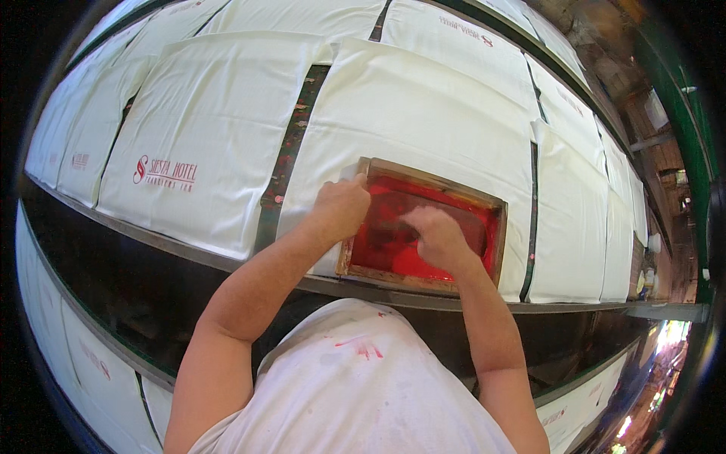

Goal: The person uses a wooden screen-printing frame with red ink to print a logo onto white fabric laid out on a long table. They repeatedly spread ink across the screen with a squeegee, lift the frame, and move to the next fabric section to continue printing.

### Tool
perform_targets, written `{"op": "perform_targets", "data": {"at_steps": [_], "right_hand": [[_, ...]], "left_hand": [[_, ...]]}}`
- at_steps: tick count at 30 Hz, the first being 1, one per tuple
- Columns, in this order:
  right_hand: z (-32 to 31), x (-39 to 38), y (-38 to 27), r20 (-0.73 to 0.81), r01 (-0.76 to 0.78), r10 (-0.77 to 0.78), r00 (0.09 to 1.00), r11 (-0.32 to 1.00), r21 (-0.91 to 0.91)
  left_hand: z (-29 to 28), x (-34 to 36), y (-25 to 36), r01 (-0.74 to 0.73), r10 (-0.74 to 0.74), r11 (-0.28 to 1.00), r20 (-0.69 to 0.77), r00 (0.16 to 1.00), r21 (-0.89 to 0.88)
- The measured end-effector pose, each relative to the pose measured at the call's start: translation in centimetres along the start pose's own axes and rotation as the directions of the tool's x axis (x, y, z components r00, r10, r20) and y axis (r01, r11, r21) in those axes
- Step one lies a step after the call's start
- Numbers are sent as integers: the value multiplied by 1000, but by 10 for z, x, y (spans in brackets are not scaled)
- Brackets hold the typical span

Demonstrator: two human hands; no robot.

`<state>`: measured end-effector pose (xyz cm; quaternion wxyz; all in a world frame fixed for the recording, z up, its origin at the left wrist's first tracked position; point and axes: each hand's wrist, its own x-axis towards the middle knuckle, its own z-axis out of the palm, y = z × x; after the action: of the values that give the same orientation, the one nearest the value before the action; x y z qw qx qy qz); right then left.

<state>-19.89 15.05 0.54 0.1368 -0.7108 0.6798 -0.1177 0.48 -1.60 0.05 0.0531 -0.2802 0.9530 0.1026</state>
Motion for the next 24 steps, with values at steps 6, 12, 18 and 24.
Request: {"op": "perform_targets", "data": {"at_steps": [6, 12, 18, 24], "right_hand": [[17, 31, 26, -172, -30, 27, 985, 999, -17], [25, -33, -13, -47, 49, -52, 998, 996, -70], [-8, -38, 28, 119, 14, -25, 993, 996, 91], [-6, -25, 81, -178, -30, 23, 984, 999, -36]], "left_hand": [[-2, -1, 4, 18, -19, 1000, 21, 1000, 2], [-9, -4, 9, 30, -30, 1000, 50, 998, -4], [-3, 0, 10, 79, -76, 996, 61, 995, -39], [-6, 1, 8, 110, -102, 989, 76, 992, -99]]}}
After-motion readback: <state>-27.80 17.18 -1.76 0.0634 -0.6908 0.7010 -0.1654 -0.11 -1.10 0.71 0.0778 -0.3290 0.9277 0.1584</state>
